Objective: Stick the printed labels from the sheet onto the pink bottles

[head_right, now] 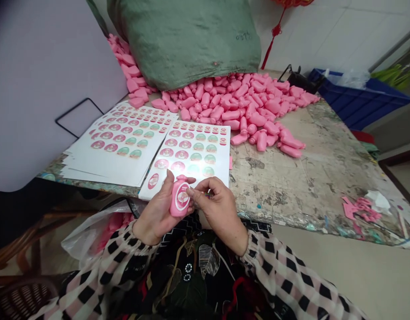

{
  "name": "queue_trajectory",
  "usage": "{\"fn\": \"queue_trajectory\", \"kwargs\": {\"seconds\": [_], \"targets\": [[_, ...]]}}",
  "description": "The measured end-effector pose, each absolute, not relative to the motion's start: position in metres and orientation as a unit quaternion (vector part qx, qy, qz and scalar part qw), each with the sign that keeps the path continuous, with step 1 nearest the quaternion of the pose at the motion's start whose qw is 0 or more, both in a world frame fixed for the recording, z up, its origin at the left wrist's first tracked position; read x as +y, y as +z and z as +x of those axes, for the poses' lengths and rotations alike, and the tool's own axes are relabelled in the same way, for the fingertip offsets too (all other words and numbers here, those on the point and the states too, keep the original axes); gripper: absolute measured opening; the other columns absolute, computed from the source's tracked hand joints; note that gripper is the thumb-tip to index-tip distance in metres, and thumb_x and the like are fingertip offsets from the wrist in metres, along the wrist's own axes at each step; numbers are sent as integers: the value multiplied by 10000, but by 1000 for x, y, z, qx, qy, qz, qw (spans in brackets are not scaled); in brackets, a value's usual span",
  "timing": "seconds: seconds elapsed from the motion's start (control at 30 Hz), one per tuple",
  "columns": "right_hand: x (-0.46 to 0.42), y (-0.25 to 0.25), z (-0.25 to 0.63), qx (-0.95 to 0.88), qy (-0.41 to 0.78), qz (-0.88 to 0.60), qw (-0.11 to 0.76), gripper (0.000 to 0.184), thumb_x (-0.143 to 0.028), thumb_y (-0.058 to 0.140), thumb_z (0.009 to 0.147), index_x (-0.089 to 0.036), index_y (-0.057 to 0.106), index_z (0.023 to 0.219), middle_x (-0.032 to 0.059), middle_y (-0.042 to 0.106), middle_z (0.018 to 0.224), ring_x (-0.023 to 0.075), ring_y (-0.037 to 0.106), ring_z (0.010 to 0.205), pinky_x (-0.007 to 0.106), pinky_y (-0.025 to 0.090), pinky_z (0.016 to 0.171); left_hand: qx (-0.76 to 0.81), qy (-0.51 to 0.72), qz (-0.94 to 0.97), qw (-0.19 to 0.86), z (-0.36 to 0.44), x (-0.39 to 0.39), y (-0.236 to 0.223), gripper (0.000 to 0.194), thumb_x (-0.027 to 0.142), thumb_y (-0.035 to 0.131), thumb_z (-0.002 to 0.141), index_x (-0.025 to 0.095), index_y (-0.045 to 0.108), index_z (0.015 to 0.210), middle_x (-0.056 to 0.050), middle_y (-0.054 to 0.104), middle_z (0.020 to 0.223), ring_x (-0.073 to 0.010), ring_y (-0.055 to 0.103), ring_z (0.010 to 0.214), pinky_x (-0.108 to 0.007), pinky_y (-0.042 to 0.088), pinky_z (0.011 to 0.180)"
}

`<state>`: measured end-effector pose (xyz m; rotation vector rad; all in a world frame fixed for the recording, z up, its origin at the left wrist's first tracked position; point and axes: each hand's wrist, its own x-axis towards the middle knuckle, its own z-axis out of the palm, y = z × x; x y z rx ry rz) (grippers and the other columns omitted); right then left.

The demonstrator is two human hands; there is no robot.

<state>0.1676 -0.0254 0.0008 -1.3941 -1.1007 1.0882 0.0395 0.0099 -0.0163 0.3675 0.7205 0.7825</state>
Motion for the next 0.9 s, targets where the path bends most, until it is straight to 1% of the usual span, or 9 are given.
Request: {"fn": "queue_trajectory", "kwargs": {"seconds": [0.2, 0.47, 0.57, 0.63, 0.7, 0.73, 0.77, 0.83, 0.9], "targets": [[-28, 0, 164, -425, 522, -527, 519, 214, -340, 692, 719, -185, 546, 693, -34, 571, 664, 113, 566, 533, 274, 510, 534, 327, 376, 178, 848, 41, 9, -16, 517, 627, 416, 802, 149, 577, 915, -8, 521, 685, -95, 518, 537, -210, 442, 457], [-29, -3, 165, -451, 494, -544, 506, 206, -351, 673, 743, -189, 549, 717, -32, 575, 657, 109, 572, 526, 258, 494, 525, 332, 375, 205, 841, 43, 8, -16, 524, 650, 389, 797, 170, 547, 935, 8, 513, 661, -92, 527, 493, -205, 450, 440], [-29, -8, 167, -474, 468, -565, 488, 209, -376, 658, 756, -194, 555, 739, -24, 588, 669, 108, 566, 539, 256, 479, 542, 357, 380, 226, 823, 42, 7, -15, 545, 694, 367, 770, 198, 511, 941, 21, 509, 648, -112, 536, 472, -230, 458, 409], [-30, -11, 168, -490, 448, -579, 473, 216, -393, 649, 762, -196, 561, 751, -16, 595, 677, 113, 565, 564, 255, 469, 556, 359, 368, 244, 823, 39, 6, -12, 546, 700, 360, 768, 207, 490, 965, 18, 521, 665, -128, 559, 502, -257, 482, 434], [-31, -13, 169, -507, 431, -587, 462, 223, -407, 632, 775, -197, 560, 759, -12, 595, 689, 113, 558, 572, 251, 455, 551, 342, 345, 276, 829, 34, 5, -9, 422, 582, 488, 792, 214, 464, 997, 19, 537, 714, -131, 585, 564, -279, 512, 517], [-31, -14, 171, -519, 419, -590, 455, 224, -412, 621, 784, -197, 559, 762, -11, 594, 700, 112, 555, 576, 249, 448, 550, 332, 330, 294, 834, 31, 4, -7, 350, 456, 583, 787, 219, 449, 1007, 23, 543, 747, -128, 596, 602, -285, 520, 576], [-31, -14, 173, -538, 402, -592, 446, 219, -411, 610, 793, -199, 561, 766, -10, 594, 715, 112, 553, 589, 247, 441, 555, 324, 314, 309, 837, 28, 3, -6, 342, 304, 650, 760, 223, 434, 1013, 28, 547, 779, -124, 604, 639, -288, 519, 636], [-31, -11, 179, -606, 355, -585, 407, 188, -390, 590, 814, -204, 585, 786, -2, 593, 765, 119, 556, 653, 250, 432, 598, 318, 283, 327, 844, 22, 1, -5, 428, 71, 654, 695, 222, 410, 1013, 31, 553, 821, -122, 616, 693, -291, 498, 727], [-27, -7, 190, -678, 298, -570, 356, 146, -352, 570, 835, -214, 613, 814, 8, 584, 807, 129, 547, 723, 259, 419, 654, 320, 259, 328, 850, 17, 0, -4, 447, 6, 604, 685, 213, 390, 1019, 14, 570, 852, -132, 626, 716, -304, 480, 763]]}}
